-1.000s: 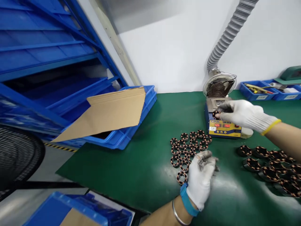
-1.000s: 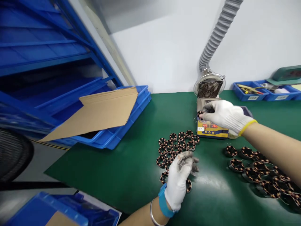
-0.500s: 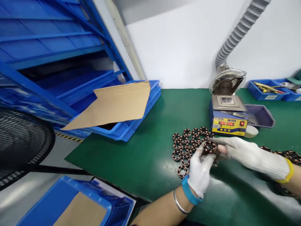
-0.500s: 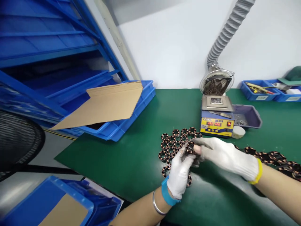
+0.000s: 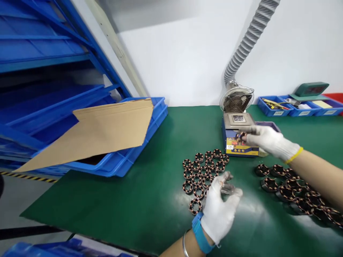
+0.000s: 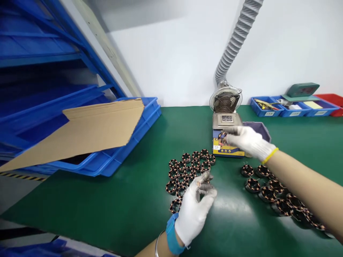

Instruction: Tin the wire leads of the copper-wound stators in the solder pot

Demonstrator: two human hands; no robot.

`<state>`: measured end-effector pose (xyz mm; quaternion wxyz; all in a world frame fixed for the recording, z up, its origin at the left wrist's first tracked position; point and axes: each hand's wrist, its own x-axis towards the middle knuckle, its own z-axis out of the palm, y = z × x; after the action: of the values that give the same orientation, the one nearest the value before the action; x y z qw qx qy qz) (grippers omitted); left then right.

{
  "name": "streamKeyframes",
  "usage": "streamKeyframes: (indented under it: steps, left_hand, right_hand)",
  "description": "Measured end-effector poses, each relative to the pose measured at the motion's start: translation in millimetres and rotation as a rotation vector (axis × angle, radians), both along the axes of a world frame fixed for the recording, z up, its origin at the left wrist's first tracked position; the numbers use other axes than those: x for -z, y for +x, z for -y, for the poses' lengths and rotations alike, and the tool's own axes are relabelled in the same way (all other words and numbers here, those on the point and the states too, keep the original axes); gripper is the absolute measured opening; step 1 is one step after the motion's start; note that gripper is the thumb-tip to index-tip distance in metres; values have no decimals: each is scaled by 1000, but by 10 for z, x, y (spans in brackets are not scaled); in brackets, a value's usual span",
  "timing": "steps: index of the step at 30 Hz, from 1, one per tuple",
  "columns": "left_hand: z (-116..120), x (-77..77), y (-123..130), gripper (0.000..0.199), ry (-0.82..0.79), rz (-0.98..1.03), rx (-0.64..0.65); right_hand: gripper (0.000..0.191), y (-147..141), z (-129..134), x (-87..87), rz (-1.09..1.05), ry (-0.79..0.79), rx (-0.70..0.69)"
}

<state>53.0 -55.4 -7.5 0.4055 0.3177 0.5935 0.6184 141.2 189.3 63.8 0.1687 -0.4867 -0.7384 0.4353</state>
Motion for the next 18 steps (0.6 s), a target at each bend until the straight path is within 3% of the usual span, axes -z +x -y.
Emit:
streamKeyframes:
  steps: [4,8,12,18]
  left_hand:
    - [46,78,30,51,-23,-523,37]
    - [10,158,1,57,-92,-1006,36]
    - [-42,193,-45,57,-222,-1164,99]
    - [-31,199,-56,59,-236,-1185,130]
  right_hand:
    - [48,-82,-533,-271,183,274,216]
    - [49,-176,-772,-291,236,382,211]
    - [53,-229,-875,-166,264,424,157]
    - [56,-218,-918,-57,294,452,129]
